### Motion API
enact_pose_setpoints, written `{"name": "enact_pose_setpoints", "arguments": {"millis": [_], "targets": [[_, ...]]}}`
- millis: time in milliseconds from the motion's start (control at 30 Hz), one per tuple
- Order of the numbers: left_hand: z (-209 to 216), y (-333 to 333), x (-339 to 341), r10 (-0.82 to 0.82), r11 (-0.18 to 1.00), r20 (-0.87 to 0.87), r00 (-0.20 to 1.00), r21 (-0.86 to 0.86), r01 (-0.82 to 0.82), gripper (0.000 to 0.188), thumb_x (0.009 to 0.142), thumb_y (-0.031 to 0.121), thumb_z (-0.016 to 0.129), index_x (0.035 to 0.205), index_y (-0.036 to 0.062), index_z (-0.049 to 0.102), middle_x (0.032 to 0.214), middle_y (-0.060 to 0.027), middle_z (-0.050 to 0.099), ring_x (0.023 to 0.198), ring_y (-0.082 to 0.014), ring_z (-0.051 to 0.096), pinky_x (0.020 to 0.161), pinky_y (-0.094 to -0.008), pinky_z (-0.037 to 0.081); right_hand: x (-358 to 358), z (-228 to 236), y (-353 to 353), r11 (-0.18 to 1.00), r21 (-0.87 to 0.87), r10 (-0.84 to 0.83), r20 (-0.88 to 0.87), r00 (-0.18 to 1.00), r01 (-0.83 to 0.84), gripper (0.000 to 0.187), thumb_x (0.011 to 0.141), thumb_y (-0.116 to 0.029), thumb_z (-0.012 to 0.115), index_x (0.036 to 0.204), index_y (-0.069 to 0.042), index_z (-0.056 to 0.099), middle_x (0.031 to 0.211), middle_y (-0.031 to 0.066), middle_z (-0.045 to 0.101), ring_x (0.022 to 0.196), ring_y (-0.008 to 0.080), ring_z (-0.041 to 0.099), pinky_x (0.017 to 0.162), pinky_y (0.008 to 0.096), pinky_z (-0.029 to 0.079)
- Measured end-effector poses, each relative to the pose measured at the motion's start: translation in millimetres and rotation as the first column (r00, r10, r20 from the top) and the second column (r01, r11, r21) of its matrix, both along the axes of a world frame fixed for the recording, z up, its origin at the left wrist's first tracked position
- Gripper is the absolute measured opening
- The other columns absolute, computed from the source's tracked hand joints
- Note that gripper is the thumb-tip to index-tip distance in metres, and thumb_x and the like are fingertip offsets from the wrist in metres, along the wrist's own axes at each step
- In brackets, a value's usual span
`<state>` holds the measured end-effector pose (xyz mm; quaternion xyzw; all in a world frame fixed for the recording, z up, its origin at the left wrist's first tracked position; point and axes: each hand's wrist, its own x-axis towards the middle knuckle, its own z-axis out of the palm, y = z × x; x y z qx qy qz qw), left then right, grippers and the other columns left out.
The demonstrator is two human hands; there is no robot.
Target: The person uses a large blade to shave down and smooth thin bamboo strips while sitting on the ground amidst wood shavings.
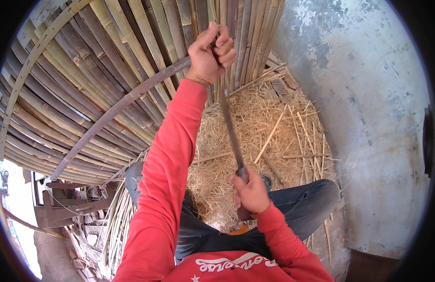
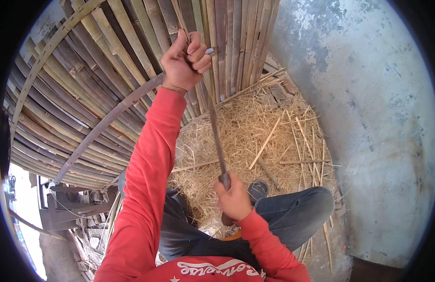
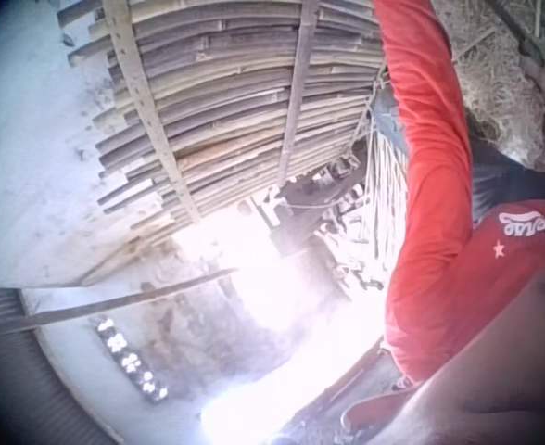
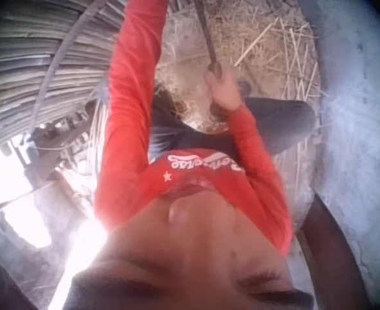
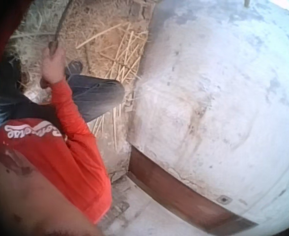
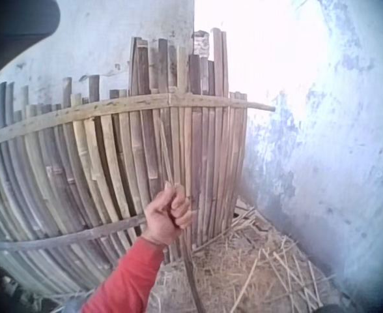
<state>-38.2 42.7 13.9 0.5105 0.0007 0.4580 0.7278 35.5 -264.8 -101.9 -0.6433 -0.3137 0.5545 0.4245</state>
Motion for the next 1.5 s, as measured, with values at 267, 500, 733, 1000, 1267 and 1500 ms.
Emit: {"name": "enact_pose_setpoints", "arguments": {"millis": [267,500,733,1000,1267,1500], "targets": [[4,-3,16,0.02,0.999,-0.058,0.998,0.042,-0.017,0.052,0.107,0.055,0.04,0.073,0.0164,0.036,0.059,0.0074,0.02,0.05,-0.009,0.015,0.046,-0.0285,0.016,13,75,14,0.966,0.114,0.146,0.502,0.852,-0.233,0.033,0.093,-0.025,0.07,0.102,0.003,0.053,0.074,0.0248,0.062,0.072,0.0456,0.063,0.064,0.049,0.047],[5,27,-20,0.024,0.998,-0.03,0.999,-0.048,-0.026,0.057,0.104,0.063,0.043,0.071,0.0173,0.034,0.059,0.0073,0.021,0.049,-0.0092,0.016,0.047,-0.0288,0.015,42,-3,-48,0.932,-0.136,0.362,0.385,0.849,-0.336,0.037,0.093,-0.027,0.069,0.102,0.006,0.056,0.086,0.0304,0.065,0.084,0.0506,0.064,0.073,0.0507,0.051],[-6,48,-71,-0.108,0.99,0.035,0.994,-0.091,0.11,0.058,0.103,0.064,0.043,0.07,0.0178,0.034,0.056,0.0082,0.023,0.047,-0.0089,0.015,0.046,-0.0286,0.014,55,41,-26,0.992,-0.126,0.061,0.239,0.969,-0.031,0.027,0.099,-0.023,0.065,0.104,0.002,0.057,0.075,0.0123,0.062,0.056,0.0219,0.063,0.05,0.0336,0.051],[-4,37,-59,-0.096,0.991,0.061,0.994,-0.091,0.102,0.057,0.104,0.063,0.042,0.069,0.0183,0.034,0.056,0.0079,0.022,0.046,-0.009,0.014,0.045,-0.0292,0.013,-23,-11,26,0.841,0.442,-0.352,0.007,0.936,0.313,0.018,0.106,-0.018,0.054,0.117,-0.004,0.051,0.07,0.0022,0.053,0.046,0.0104,0.051,0.041,0.0271,0.043],[-1,19,-32,0.085,0.996,-0.14,0.986,0.032,-0.081,0.052,0.104,0.055,0.049,0.07,0.0182,0.033,0.06,0.0072,0.021,0.05,-0.0089,0.017,0.046,-0.0285,0.014,-48,-82,-4,0.959,-0.271,-0.151,-0.225,0.963,0.087,0.024,0.101,-0.023,0.062,0.108,-0.003,0.051,0.066,0.0059,0.052,0.043,0.0146,0.051,0.037,0.0324,0.042],[1,21,-31,-0.046,0.999,0.021,0.999,-0.021,0.046,0.056,0.104,0.062,0.039,0.07,0.0179,0.032,0.059,0.0077,0.019,0.05,-0.0091,0.014,0.047,-0.0289,0.014,-9,49,43,0.815,0.383,-0.337,-0.298,0.893,0.435,0.018,0.107,-0.016,0.052,0.12,-0.004,0.048,0.07,0.0008,0.051,0.045,0.0076,0.048,0.04,0.0244,0.04]]}}
